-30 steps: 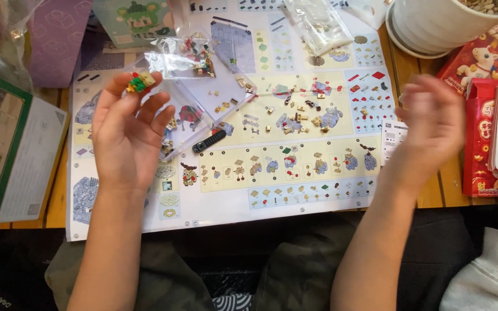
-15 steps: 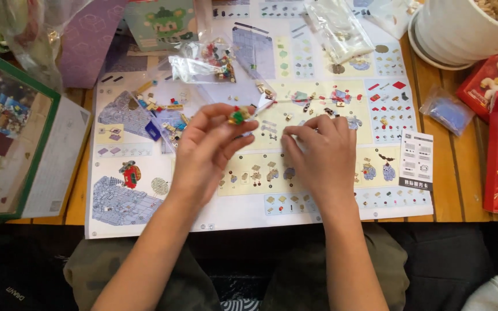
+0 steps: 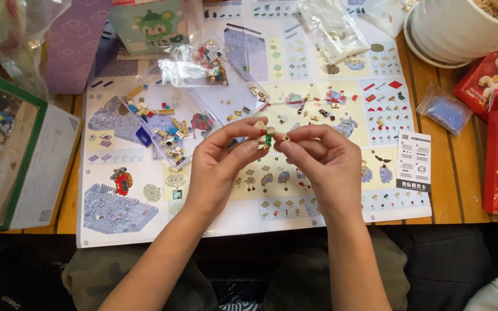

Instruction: Assembling a small building block toy set following printed instructions on a wooden table.

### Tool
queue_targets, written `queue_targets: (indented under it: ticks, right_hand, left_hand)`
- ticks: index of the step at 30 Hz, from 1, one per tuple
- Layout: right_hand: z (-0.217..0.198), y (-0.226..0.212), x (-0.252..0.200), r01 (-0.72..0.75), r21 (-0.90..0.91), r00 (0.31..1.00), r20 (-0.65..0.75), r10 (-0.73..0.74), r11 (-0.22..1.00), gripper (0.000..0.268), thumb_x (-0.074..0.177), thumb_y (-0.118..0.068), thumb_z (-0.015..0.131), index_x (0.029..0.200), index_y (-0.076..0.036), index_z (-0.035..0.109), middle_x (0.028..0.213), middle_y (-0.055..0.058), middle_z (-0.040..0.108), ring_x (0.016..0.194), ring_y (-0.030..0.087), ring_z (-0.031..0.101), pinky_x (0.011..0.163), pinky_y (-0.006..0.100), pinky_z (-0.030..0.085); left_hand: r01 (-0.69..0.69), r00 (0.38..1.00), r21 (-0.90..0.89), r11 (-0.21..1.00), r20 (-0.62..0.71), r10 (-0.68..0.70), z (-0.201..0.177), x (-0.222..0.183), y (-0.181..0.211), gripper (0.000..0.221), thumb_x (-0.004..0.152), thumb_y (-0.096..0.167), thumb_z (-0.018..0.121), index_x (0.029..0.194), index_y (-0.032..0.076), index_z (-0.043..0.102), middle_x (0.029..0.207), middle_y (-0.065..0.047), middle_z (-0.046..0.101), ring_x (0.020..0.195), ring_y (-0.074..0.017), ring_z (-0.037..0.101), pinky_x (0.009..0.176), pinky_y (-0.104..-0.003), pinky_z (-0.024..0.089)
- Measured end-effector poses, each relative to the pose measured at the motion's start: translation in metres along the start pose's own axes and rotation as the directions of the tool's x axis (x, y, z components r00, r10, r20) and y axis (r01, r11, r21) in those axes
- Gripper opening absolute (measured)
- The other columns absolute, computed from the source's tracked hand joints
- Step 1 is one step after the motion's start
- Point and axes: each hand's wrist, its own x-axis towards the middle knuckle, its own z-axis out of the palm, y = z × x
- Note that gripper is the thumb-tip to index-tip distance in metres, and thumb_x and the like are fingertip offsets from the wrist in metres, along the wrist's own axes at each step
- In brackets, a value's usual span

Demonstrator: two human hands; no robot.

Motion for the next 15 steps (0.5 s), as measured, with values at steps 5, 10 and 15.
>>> queue_targets:
  ticks: [5, 10, 15]
  right_hand:
    - [-0.002, 0.007, 0.006, -0.013, 0.052, 0.999, 0.051, 0.01, 0.999, 0.022, 0.079, -0.006, 0.076, 0.098, 0.001, 0.07, 0.077, 0.018, 0.075, 0.069, 0.013, 0.065, 0.073, 0.024, 0.052]
    - [-0.009, 0.021, 0.011, -0.025, 0.088, 0.997, 0.077, 0.018, 0.996, 0.022, 0.077, -0.004, 0.077, 0.097, 0.004, 0.07, 0.075, 0.02, 0.074, 0.066, 0.016, 0.067, 0.072, 0.027, 0.053]
    - [-0.012, 0.032, 0.013, -0.022, 0.123, 0.993, 0.119, 0.008, 0.992, 0.026, 0.073, -0.004, 0.081, 0.095, 0.004, 0.07, 0.078, 0.019, 0.074, 0.071, 0.019, 0.071, 0.07, 0.027, 0.056]
  left_hand:
    - [-0.055, 0.998, 0.063, 0.996, 0.008, 0.055, 0.007, 0.001, 0.004, 0.022, 0.088, 0.007, 0.067, 0.109, 0.001, 0.066, 0.128, -0.016, 0.062, 0.109, -0.021, 0.066, 0.091, -0.033, 0.059]
    - [-0.06, 0.997, 0.081, 0.995, 0.049, 0.057, 0.01, -0.002, 0.007, 0.025, 0.088, 0.005, 0.067, 0.112, 0.001, 0.065, 0.128, -0.016, 0.062, 0.107, -0.0206, 0.066, 0.087, -0.034, 0.06]
    - [-0.103, 0.988, 0.101, 0.989, 0.124, 0.091, 0.001, 0.001, 0.001, 0.028, 0.088, 0.002, 0.065, 0.116, 0.001, 0.064, 0.126, -0.019, 0.063, 0.105, -0.0232, 0.066, 0.089, -0.04, 0.059]
